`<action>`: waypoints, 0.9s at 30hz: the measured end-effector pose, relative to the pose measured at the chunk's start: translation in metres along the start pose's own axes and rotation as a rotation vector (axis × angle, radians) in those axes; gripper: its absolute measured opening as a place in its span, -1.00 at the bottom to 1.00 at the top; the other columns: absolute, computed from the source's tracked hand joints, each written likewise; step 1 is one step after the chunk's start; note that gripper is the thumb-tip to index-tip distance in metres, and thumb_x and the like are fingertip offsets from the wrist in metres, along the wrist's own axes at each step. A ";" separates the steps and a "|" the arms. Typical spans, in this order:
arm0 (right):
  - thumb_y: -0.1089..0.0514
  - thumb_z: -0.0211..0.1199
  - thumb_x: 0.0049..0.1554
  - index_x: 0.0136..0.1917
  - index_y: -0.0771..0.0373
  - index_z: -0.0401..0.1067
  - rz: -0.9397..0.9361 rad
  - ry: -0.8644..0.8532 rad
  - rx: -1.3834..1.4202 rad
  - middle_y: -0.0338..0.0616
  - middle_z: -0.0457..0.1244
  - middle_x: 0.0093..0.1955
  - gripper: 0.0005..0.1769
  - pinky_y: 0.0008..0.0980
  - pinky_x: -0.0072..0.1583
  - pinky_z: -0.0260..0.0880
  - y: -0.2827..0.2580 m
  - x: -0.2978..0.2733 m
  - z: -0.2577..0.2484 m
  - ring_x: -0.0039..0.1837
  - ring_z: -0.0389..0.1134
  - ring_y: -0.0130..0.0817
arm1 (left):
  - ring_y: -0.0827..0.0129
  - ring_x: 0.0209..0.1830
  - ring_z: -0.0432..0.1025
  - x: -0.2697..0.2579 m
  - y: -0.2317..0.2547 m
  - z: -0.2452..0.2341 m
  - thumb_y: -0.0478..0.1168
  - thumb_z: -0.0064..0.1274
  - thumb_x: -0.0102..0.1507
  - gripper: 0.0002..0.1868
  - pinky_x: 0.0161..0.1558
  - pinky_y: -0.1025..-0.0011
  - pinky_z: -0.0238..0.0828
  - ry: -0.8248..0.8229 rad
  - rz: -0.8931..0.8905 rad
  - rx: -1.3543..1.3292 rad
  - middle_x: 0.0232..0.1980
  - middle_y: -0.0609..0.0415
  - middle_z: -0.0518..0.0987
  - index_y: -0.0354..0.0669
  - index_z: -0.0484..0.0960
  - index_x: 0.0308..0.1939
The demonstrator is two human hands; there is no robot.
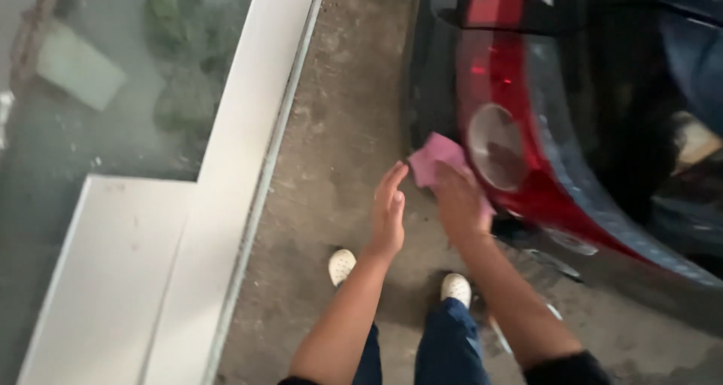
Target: Clean the rear of the car using water and a cloth.
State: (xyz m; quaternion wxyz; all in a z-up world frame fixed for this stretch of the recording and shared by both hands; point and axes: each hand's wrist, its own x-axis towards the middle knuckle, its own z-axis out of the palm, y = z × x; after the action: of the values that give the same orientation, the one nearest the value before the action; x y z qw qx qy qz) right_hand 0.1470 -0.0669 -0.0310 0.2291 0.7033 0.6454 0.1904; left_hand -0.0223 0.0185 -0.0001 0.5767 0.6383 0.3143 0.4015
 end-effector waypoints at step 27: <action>0.10 0.23 0.04 0.37 0.34 0.37 0.496 0.126 0.026 -0.21 0.16 0.53 -0.37 0.41 0.44 -0.18 0.013 0.021 0.031 0.52 0.17 -0.37 | 0.15 0.59 0.18 0.010 -0.002 0.007 0.07 -0.36 0.55 -0.42 0.58 0.27 -0.04 -0.173 -0.089 -0.141 0.51 -0.10 0.35 -0.28 0.38 0.44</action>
State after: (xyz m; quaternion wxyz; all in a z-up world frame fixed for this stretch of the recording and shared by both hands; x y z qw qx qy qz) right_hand 0.1774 -0.0490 -0.0501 0.1258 0.8297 0.4686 0.2759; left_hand -0.0111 0.0240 -0.0008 0.6623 0.6139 0.2623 0.3402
